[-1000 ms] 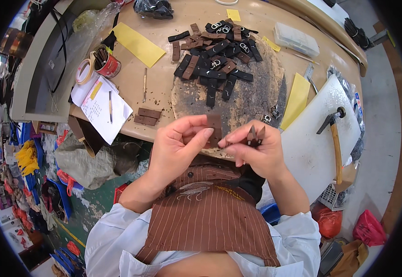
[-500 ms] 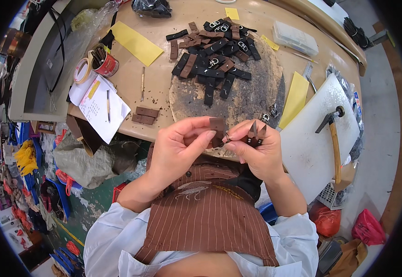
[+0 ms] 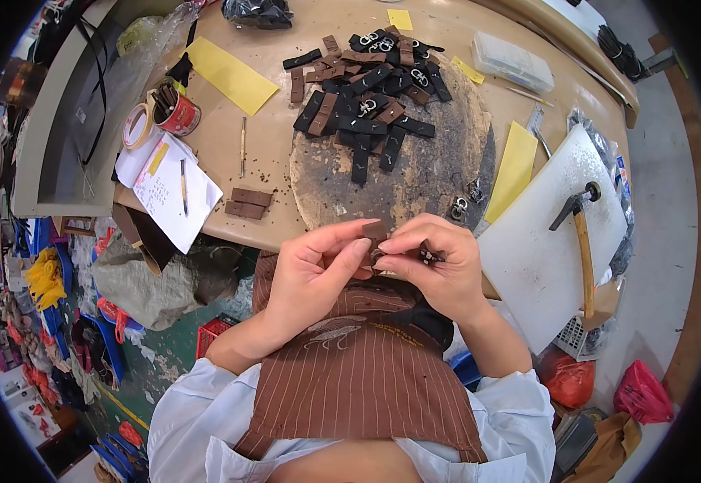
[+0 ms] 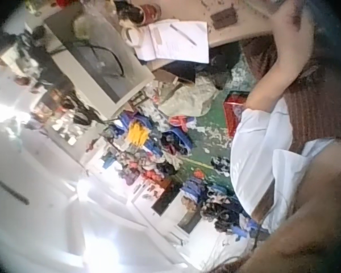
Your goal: The person assembles small leather keychains by hand at a workbench. They pick up small rectangular leather pieces and metal rings, insert the rings into the leather, and use a hammer to secure them. The finished keychains are placed on a wooden board on the table.
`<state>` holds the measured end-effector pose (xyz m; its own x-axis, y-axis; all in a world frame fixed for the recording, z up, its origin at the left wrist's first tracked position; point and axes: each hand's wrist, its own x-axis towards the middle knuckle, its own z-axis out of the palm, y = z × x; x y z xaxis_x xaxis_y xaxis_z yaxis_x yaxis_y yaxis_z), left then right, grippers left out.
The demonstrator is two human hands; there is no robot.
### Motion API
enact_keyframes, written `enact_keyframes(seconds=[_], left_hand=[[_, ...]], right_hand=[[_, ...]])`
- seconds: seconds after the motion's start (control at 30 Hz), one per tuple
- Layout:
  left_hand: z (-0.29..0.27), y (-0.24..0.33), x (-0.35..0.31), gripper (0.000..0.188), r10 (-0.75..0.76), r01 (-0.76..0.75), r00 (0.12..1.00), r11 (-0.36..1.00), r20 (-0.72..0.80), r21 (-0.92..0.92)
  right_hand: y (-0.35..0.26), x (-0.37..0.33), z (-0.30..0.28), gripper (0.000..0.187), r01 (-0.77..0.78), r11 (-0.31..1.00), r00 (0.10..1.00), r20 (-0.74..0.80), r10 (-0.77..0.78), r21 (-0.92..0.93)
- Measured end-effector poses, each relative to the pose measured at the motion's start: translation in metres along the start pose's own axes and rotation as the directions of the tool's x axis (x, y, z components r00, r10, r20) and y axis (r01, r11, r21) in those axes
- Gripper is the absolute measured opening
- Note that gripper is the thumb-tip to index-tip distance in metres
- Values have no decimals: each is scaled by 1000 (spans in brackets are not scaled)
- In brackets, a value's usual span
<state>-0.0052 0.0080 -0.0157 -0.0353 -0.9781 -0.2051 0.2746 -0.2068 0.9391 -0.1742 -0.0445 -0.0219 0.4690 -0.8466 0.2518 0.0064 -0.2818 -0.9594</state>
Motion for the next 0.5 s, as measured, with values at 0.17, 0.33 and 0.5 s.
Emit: enact_keyframes(seconds=[0.17, 0.33, 0.5], left_hand=[[-1, -1, -3, 24, 41, -41, 999, 999, 17, -5], [-3, -9, -4, 29, 85, -84, 993, 996, 83, -16], [-9, -10, -2, 33, -5, 16, 989, 997, 146, -71]], right_hand=[[1, -1, 0, 16, -51, 996, 999, -7, 52, 68], [-7, 0, 4, 15, -209, 935, 973, -30, 227, 286], [-4, 3, -5, 9, -282, 940, 957, 125, 261, 193]])
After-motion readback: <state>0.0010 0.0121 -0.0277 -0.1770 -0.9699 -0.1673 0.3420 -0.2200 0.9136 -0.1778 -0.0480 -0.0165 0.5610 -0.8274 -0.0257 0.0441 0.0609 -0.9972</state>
